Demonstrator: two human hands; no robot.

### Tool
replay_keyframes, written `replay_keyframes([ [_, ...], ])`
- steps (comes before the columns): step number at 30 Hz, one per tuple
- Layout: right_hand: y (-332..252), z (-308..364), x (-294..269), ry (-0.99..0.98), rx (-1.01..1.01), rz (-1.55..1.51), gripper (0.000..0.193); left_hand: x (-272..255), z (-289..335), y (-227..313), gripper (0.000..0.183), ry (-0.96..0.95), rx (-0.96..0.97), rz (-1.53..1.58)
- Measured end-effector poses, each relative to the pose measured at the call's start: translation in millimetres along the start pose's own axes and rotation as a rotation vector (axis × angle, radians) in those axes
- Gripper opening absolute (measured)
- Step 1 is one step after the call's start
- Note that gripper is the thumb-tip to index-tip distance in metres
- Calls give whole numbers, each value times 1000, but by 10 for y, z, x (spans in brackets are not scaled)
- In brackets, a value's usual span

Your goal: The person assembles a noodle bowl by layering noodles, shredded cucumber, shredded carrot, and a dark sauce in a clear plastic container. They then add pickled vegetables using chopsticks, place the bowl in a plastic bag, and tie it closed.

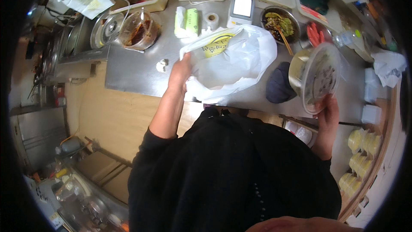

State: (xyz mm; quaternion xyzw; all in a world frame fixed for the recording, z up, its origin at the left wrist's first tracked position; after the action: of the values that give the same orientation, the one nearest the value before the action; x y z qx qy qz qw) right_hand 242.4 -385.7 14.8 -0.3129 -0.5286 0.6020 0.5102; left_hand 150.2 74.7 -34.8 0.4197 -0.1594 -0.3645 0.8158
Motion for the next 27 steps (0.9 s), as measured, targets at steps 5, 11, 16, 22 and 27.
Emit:
replay_keyframes([
  [5, -551, 144, 703, -17, -3, -21, 27, 728, 48, -357, 52, -247, -196, 207],
  [11, 336, -429, 1827, -424, 275, -110, 23, 1111, -33, -521, 37, -796, -371, 728],
  [16, 1347, -714, 1729, -430, 472, 174, 29, 721, -615, -992, 42, -567, -441, 223],
  [22, 1786, -867, 1532, -465, 480, 212, 38, 603, -712, -384, 36, -255, 701, -866],
  [27, 1755, -1023, 1661, -314, 458, 151, 43, 280, -388, -512, 18, -142, 633, -935],
])
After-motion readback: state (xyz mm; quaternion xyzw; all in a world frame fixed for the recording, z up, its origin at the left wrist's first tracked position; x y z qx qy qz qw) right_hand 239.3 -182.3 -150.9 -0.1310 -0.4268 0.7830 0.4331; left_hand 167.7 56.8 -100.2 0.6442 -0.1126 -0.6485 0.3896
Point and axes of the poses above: each hand's wrist, its own z-axis away from the middle knuckle, its own x-axis out of the palm, y = z × x, the point moved 8 cm from there along -z, towards the middle knuckle, and after that the axes turned 13 degrees about z, right-handed, at the moved point
